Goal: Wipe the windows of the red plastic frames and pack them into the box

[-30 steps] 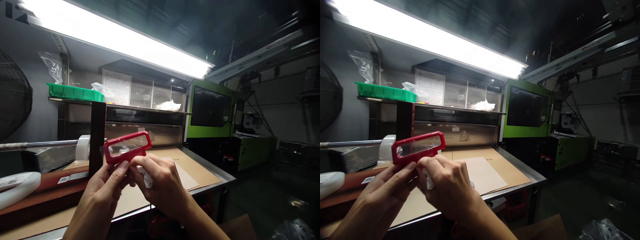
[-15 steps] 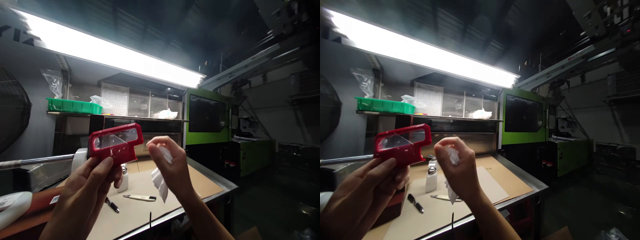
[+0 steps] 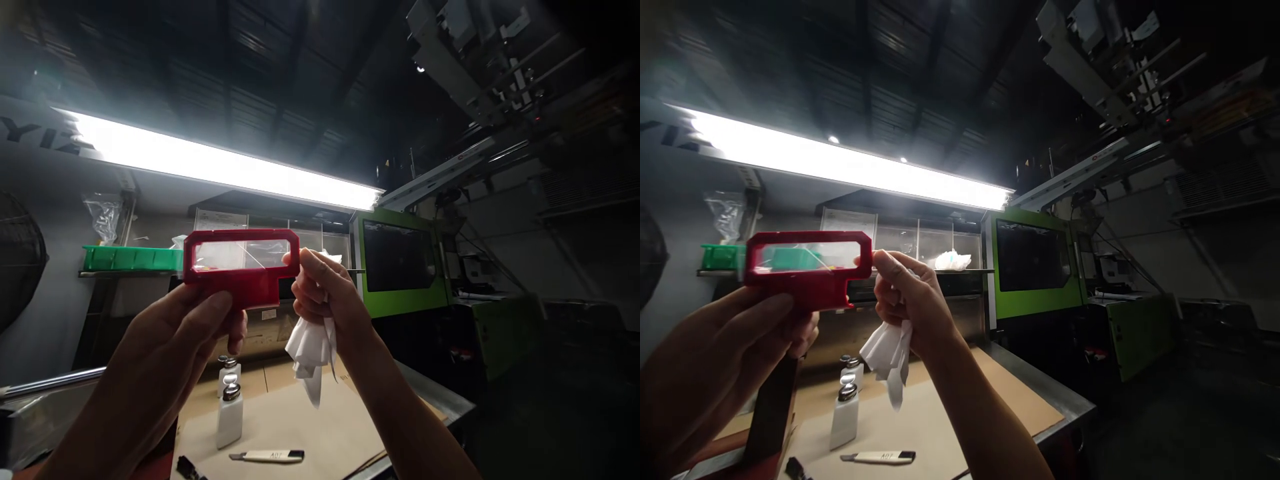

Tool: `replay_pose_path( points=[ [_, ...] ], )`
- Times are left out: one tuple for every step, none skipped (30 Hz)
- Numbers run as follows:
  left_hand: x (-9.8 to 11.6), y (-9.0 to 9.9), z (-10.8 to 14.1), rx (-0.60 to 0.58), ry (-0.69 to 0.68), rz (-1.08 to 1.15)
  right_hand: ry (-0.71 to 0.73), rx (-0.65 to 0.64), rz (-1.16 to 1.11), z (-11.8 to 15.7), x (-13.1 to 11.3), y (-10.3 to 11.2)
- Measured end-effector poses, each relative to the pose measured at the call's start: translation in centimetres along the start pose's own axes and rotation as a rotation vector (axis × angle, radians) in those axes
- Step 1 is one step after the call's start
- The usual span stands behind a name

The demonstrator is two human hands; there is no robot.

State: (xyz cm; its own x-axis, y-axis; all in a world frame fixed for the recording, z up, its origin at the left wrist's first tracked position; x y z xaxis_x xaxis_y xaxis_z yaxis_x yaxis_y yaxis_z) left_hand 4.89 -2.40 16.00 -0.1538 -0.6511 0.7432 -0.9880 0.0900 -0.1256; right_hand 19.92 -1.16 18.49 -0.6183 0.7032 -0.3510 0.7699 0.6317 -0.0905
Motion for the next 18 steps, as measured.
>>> replay_pose_path(
  points=[
    [0.3,-0.1,-0.1,0.0,0.001,0.008,-0.001,-0.017,-0.013,-0.1,-0.2,-0.1],
    [0.6,-0.2,-0.3,-0.002,0.008,0.013,-0.001,-0.033,-0.021,-0.3,-0.4,-0.3],
    [0.9,-0.3,-0.4,-0.005,0.006,0.014,0.001,-0.047,-0.029,-0.4,-0.6,-0.4],
    [1.1,-0.4,-0.4,-0.011,0.004,0.01,0.004,-0.06,-0.041,-0.5,-0.8,-0.5],
    [1.4,-0.5,-0.5,-0.023,-0.009,0.003,0.005,-0.073,-0.056,-0.6,-1.0,-0.7],
    [1.7,-0.7,-0.4,-0.039,-0.027,-0.003,0.005,-0.084,-0.074,-0.6,-1.1,-0.9],
    [1.9,-0.8,-0.4,-0.054,-0.04,-0.012,0.004,-0.09,-0.092,-0.7,-1.2,-1.0],
    [2.1,-0.8,-0.3,-0.068,-0.053,-0.018,0.002,-0.091,-0.107,-0.7,-1.3,-1.2],
    [2.3,-0.8,-0.3,-0.076,-0.064,-0.026,-0.002,-0.088,-0.117,-0.7,-1.4,-1.4],
    [2.4,-0.8,-0.2,-0.084,-0.069,-0.037,-0.004,-0.083,-0.122,-0.7,-1.5,-1.5],
    [2.4,-0.7,-0.1,-0.086,-0.077,-0.045,0.0,-0.075,-0.12,-0.7,-1.6,-1.7],
    [2.5,-0.6,-0.1,-0.088,-0.084,-0.05,0.007,-0.066,-0.115,-0.7,-1.7,-1.8],
    [2.5,-0.5,0.0,-0.088,-0.092,-0.054,0.018,-0.055,-0.106,-0.7,-1.8,-1.9],
    [2.6,-0.4,0.0,-0.087,-0.099,-0.06,0.028,-0.042,-0.094,-0.7,-1.9,-2.0],
    [2.7,-0.3,0.0,-0.081,-0.105,-0.071,0.034,-0.031,-0.081,-0.8,-1.9,-2.1],
    [2.8,-0.3,-0.1,-0.075,-0.109,-0.091,0.032,-0.019,-0.067,-0.8,-1.9,-2.2],
    [2.9,-0.2,-0.1,-0.068,-0.114,-0.119,0.024,-0.008,-0.054,-0.9,-1.8,-2.3],
    [3.1,-0.2,-0.2,-0.065,-0.119,-0.152,0.015,0.004,-0.045,-0.9,-1.7,-2.4]
  ],
)
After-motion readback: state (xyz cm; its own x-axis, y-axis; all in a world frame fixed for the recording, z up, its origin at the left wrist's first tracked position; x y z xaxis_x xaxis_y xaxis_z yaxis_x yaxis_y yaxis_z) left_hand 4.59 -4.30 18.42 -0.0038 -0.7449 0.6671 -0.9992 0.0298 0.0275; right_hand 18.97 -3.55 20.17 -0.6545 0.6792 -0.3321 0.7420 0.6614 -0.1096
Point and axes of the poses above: each hand's wrist, its own z-axis away from the middle knuckle, its own y-axis out of the back of the hand, x = y × z, the point moved 5 cm from there along -z, towards the middle knuckle, and after that the axes turned 11 degrees about y, right-handed, at the moved point
